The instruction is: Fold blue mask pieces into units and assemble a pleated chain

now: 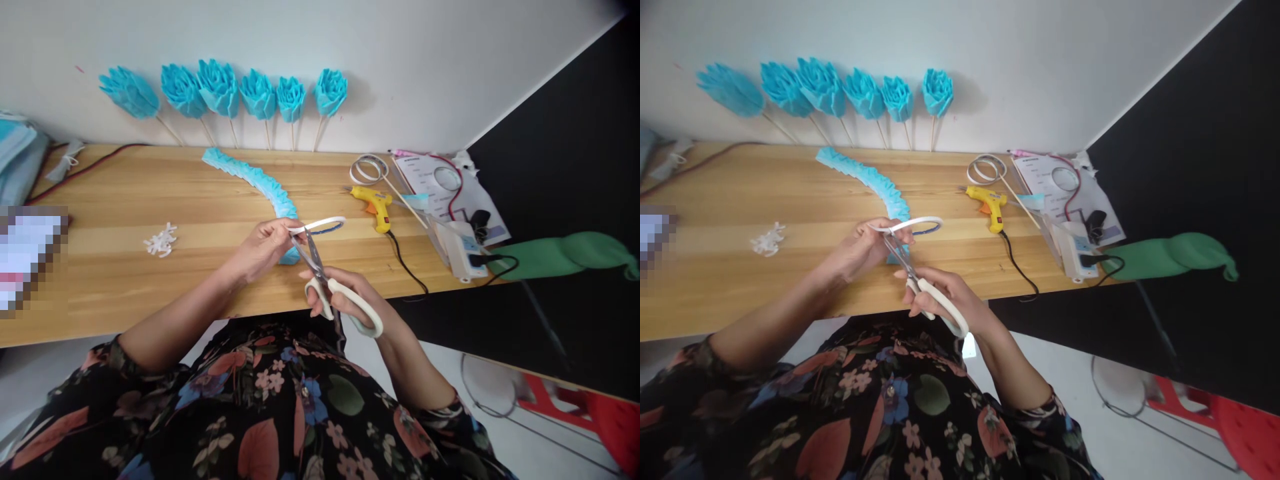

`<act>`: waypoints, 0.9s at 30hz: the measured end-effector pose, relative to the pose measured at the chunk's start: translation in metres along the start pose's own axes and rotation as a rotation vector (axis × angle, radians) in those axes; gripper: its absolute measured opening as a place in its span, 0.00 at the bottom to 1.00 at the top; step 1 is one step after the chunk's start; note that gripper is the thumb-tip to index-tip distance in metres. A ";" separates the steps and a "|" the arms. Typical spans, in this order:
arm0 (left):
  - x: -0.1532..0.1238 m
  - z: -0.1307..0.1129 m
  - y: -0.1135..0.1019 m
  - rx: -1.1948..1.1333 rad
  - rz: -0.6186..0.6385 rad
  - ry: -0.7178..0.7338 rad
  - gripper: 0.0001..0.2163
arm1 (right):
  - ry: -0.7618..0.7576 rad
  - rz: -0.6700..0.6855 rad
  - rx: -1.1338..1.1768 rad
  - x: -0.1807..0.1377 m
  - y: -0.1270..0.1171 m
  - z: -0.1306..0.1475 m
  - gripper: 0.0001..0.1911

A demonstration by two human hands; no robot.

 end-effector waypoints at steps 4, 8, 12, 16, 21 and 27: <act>-0.003 0.004 -0.001 0.090 0.022 0.028 0.22 | -0.045 -0.039 0.011 0.010 0.002 -0.001 0.33; -0.006 0.008 -0.004 0.156 0.004 0.015 0.21 | -0.099 -0.073 0.024 0.016 0.004 -0.002 0.33; -0.007 0.008 -0.004 0.170 -0.002 -0.015 0.21 | -0.145 -0.097 0.083 0.019 0.006 -0.005 0.30; -0.009 0.000 -0.001 0.238 0.012 0.002 0.20 | -0.160 -0.123 0.138 0.017 0.005 -0.008 0.28; -0.012 -0.005 0.001 0.267 0.079 -0.009 0.17 | -0.205 -0.126 0.211 0.015 0.006 -0.005 0.25; -0.010 -0.001 -0.005 0.149 -0.113 -0.049 0.13 | -0.097 0.023 0.180 0.008 0.020 -0.002 0.30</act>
Point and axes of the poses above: each hand's wrist, its own x-axis towards the middle knuckle, its own y-axis out of the palm, z = x × y, the point moved 4 cm from there along x, towards the middle knuckle, and after that the axes turned 7 degrees about -y, right-handed, at the moved point
